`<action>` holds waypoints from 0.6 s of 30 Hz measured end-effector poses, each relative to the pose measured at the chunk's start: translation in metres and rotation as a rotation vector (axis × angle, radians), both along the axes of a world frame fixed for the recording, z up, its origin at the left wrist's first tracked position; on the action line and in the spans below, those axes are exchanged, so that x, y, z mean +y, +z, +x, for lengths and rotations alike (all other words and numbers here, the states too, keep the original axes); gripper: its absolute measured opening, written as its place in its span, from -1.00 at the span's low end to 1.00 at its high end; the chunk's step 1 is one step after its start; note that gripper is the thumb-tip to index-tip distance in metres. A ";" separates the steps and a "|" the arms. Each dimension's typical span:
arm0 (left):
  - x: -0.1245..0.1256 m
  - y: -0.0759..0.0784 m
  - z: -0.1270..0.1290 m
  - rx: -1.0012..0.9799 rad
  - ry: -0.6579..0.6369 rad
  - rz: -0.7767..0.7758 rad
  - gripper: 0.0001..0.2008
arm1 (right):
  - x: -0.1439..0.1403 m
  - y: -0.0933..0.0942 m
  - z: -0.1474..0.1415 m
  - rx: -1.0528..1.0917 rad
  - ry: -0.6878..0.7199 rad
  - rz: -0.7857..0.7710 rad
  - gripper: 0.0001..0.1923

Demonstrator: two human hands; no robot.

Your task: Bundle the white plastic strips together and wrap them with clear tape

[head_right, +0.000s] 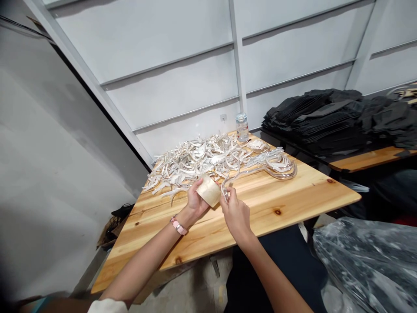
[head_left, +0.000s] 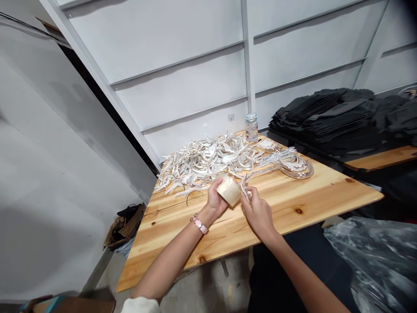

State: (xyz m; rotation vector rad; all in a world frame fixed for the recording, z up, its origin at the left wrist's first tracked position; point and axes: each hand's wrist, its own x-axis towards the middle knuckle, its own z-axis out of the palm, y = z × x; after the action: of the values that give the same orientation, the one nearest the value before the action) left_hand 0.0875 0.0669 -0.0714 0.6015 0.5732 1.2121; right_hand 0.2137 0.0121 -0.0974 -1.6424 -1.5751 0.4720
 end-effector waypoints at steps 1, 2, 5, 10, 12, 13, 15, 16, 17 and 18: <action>0.000 0.000 0.001 -0.001 -0.005 0.004 -0.70 | 0.000 0.000 0.000 -0.019 -0.014 -0.005 -0.65; 0.001 0.000 0.001 -0.001 -0.011 0.006 -0.70 | 0.000 0.000 -0.001 -0.031 -0.023 -0.012 -0.65; 0.002 -0.001 0.001 0.003 -0.006 0.000 -0.71 | 0.000 -0.001 0.000 -0.001 -0.028 -0.022 -0.67; 0.001 0.000 -0.004 -0.058 -0.002 0.016 -0.70 | 0.001 -0.005 0.004 0.300 0.144 0.099 -0.65; 0.001 0.000 -0.007 -0.076 -0.013 0.022 -0.69 | 0.000 -0.006 0.006 0.445 0.157 0.168 -0.59; 0.001 0.001 -0.007 -0.074 -0.016 0.022 -0.69 | -0.001 -0.007 0.007 0.512 0.149 0.184 -0.57; 0.002 0.001 -0.008 -0.063 -0.018 0.020 -0.69 | -0.002 -0.008 0.007 0.622 0.140 0.168 -0.53; 0.002 0.001 -0.008 -0.057 -0.020 0.020 -0.69 | -0.002 -0.009 0.007 0.655 0.141 0.153 -0.53; 0.002 0.001 -0.007 -0.051 -0.023 0.020 -0.69 | -0.002 -0.009 0.007 0.663 0.141 0.146 -0.53; 0.002 0.000 -0.007 -0.042 -0.026 0.019 -0.69 | -0.002 -0.009 0.007 0.643 0.137 0.156 -0.55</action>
State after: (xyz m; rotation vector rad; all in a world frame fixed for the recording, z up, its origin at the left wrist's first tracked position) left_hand 0.0805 0.0689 -0.0713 0.5958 0.5174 1.2043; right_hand 0.2206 0.0100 -0.1061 -1.1108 -1.2000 0.8303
